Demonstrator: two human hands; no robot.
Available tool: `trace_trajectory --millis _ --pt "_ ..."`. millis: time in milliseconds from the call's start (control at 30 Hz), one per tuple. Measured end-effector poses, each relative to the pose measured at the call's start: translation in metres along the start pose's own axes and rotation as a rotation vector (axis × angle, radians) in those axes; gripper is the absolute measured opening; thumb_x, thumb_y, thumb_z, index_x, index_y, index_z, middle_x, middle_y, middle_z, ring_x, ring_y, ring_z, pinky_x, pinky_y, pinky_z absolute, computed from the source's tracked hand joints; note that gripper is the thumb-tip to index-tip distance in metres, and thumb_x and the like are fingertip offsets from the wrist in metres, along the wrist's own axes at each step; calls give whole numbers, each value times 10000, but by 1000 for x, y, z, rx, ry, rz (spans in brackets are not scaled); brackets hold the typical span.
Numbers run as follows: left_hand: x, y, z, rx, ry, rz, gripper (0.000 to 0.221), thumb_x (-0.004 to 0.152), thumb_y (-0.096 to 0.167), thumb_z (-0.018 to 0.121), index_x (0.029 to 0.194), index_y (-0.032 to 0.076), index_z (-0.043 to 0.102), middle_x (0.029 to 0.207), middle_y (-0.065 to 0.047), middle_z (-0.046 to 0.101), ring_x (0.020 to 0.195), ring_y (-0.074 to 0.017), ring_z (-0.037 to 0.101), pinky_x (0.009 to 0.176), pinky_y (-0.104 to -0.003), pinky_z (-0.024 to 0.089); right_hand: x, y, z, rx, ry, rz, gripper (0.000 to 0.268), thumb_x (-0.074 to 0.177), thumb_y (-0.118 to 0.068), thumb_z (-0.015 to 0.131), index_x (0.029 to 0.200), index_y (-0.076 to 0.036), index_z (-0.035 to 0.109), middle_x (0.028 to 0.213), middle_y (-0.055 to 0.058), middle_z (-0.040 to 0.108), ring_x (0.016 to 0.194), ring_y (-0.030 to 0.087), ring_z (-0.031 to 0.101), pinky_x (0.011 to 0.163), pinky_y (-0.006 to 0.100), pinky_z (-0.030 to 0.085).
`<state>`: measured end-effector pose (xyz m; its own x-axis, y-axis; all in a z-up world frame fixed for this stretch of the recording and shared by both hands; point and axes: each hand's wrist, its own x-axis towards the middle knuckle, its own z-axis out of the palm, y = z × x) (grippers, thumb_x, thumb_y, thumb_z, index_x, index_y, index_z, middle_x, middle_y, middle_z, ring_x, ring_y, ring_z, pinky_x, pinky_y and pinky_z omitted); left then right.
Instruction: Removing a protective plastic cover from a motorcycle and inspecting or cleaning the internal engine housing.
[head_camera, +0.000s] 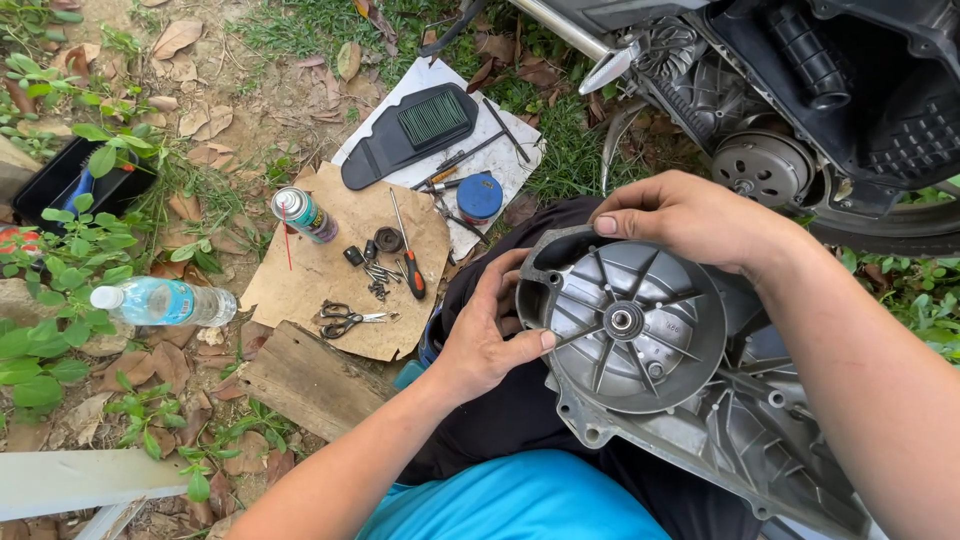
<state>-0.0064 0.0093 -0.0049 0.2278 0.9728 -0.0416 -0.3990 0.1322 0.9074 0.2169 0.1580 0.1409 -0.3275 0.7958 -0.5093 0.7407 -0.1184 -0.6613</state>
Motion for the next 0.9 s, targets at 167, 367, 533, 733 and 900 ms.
trace_trajectory --millis 167,367,533,733,900 --pt "2 20 -6 27 -88 -78 1104 814 280 951 1724 125 345 1510 -236 577 1274 -328 644 1059 -464 613 4 2 0 38 -43 18 292 1008 -299 819 1083 -36 921 791 206 811 830 280 697 803 450 604" --pt "32 10 -34 74 -76 -52 918 952 458 824 1698 79 448 1541 -260 627 1308 -336 688 1088 -508 599 3 4 -1 58 -39 15 295 1021 -279 802 1077 -15 922 808 217 818 854 283 714 814 463 619" --pt "51 44 -25 208 -66 -65 878 948 451 834 1675 79 513 1496 -286 676 1295 -355 719 1091 -523 603 8 12 -1 76 -39 16 303 1005 -285 828 1066 -1 917 781 216 800 812 287 717 758 442 629" --pt "53 61 -19 353 -73 -31 477 1028 325 784 1426 64 767 1227 -217 844 1172 -214 737 969 -431 657 9 16 -2 95 -39 4 296 984 -292 852 1028 -6 915 752 203 789 777 280 723 719 435 631" --pt "53 73 -19 434 -163 50 429 1103 275 685 1464 46 729 1293 -242 816 1313 -289 697 1078 -504 607 11 20 -1 96 -27 9 297 985 -295 857 1019 -6 911 753 202 783 769 272 714 690 417 626"
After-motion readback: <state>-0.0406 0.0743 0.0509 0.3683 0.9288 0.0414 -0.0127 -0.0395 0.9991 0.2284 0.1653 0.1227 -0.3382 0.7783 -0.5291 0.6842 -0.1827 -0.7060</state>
